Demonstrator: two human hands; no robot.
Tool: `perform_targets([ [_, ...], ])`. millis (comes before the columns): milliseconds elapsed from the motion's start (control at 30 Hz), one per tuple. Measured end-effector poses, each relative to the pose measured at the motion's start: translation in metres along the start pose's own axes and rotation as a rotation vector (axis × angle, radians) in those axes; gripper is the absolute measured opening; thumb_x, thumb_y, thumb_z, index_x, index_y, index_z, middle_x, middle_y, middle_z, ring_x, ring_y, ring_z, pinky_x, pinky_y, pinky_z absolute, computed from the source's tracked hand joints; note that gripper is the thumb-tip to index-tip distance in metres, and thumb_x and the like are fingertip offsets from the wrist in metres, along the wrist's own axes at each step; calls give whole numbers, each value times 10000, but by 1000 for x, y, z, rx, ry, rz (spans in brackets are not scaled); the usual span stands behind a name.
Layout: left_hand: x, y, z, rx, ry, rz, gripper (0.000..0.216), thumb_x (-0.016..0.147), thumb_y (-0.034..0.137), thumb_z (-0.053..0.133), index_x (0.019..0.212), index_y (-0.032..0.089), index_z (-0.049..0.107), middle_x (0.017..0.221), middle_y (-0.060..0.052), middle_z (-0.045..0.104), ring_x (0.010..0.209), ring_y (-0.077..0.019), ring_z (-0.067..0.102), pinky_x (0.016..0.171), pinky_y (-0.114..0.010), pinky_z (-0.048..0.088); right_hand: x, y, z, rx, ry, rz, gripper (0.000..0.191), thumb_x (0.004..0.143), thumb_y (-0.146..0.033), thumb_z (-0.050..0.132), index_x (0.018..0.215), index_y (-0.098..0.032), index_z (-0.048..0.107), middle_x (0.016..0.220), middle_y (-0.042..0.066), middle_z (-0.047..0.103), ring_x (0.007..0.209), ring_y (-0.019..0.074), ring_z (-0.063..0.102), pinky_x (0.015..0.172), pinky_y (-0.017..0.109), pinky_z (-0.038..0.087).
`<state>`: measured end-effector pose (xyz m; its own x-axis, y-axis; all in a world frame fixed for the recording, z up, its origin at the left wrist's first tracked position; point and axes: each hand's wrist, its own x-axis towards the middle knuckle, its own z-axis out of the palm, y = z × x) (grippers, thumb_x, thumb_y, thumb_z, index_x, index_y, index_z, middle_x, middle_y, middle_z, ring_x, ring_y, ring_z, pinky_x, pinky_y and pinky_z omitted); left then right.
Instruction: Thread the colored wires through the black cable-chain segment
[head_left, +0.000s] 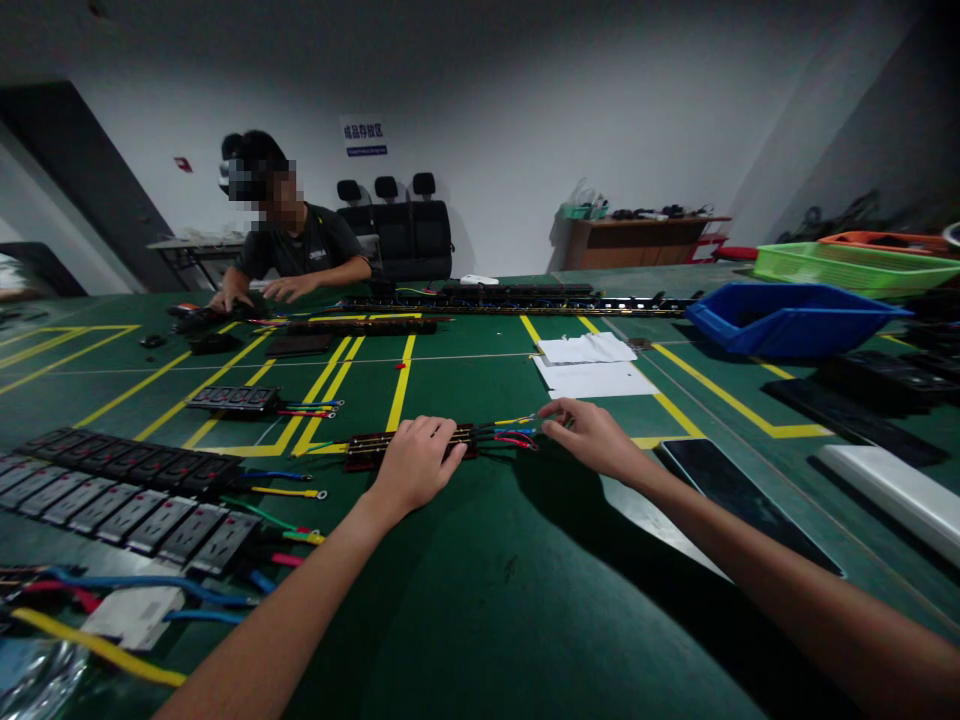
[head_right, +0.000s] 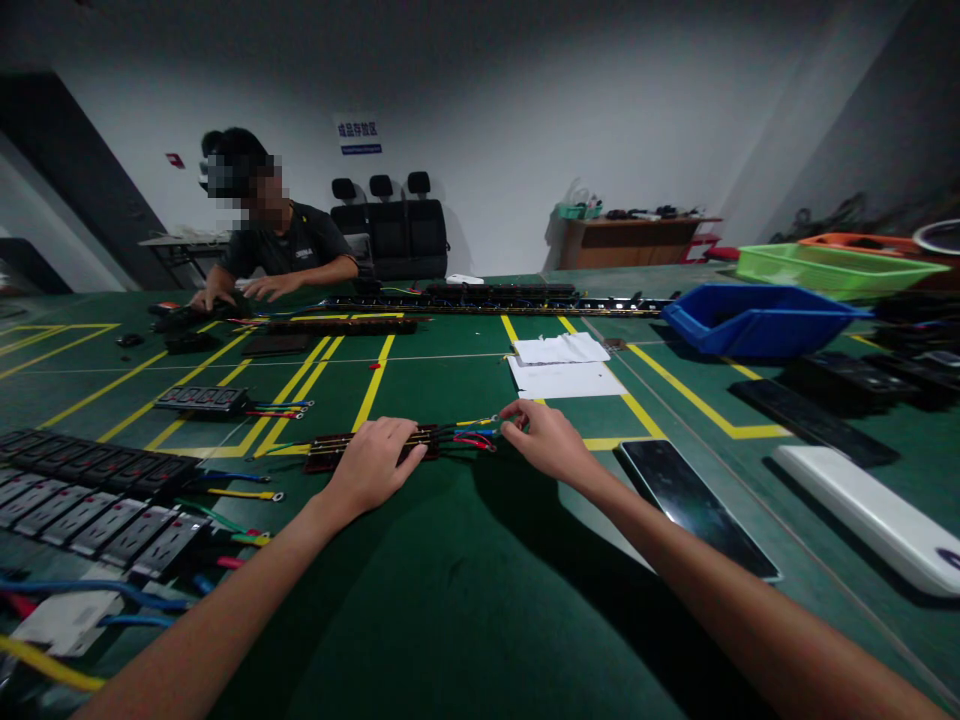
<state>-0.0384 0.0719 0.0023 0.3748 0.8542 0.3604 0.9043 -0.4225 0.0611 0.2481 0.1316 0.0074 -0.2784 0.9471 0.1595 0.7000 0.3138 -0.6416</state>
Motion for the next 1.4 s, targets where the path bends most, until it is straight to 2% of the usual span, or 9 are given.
perform_targets([
  [167,0,0,0,4,-2,3,311,1031,379,447,1165,157,620,1136,-118,694,1043,-265,620,901,-437,487,0,-3,0,60,-26,-14,253,852,-378,579,860,-200,759,837,72,737,748,200,636,654,297,435],
  [333,0,0,-1,3,-5,-5,304,1029,384,458,1158,162,620,1126,-113,695,1043,-264,621,898,-430,488,1,-9,-5,253,-92,60,373,855,-468,555,862,-155,757,744,70,705,592,163,560,534,277,387],
  [467,0,0,-1,-8,-11,-7,314,1034,387,448,1172,162,618,1138,-111,692,1055,-261,621,912,-433,485,1,-6,-7,110,-52,26,325,833,-436,576,851,-179,775,814,79,734,691,192,615,580,287,399],
  [600,0,0,0,-15,-9,-7,318,1036,387,433,1167,168,623,1136,-113,694,1046,-262,622,901,-436,492,1,-7,-7,98,-110,23,342,841,-448,557,803,-178,763,722,73,703,626,184,577,546,292,373],
  [800,0,0,0,-21,-7,-6,316,1037,392,434,1148,163,622,1120,-107,692,1032,-256,620,900,-436,491,-2,-19,-9,321,-90,19,353,838,-486,580,840,-170,736,745,68,687,599,158,543,536,281,396],
  [933,0,-1,0,-19,-11,-5,312,1037,393,437,1145,165,622,1120,-104,692,1034,-256,621,899,-433,488,0,-11,-5,234,-58,2,333,845,-461,581,820,-166,733,772,77,704,661,178,578,582,293,409],
  [1067,0,-1,0,1,-11,-5,313,1031,394,444,1146,167,625,1130,-115,694,1041,-267,624,894,-440,489,3,2,2,106,19,5,308,854,-399,579,991,-182,749,863,68,728,727,189,607,634,299,425],
  [1167,1,0,-1,-4,-14,-8,311,1032,391,440,1149,170,625,1133,-112,695,1046,-263,625,902,-436,488,3,4,6,75,22,10,315,855,-395,585,1025,-188,750,885,67,731,723,187,606,633,299,423],
  [1400,1,0,-1,-11,-16,-9,311,1036,394,436,1137,166,623,1124,-108,693,1036,-261,621,895,-435,486,-3,-18,-1,387,-34,66,414,813,-406,564,1095,-145,721,794,57,668,608,156,540,538,283,400],
])
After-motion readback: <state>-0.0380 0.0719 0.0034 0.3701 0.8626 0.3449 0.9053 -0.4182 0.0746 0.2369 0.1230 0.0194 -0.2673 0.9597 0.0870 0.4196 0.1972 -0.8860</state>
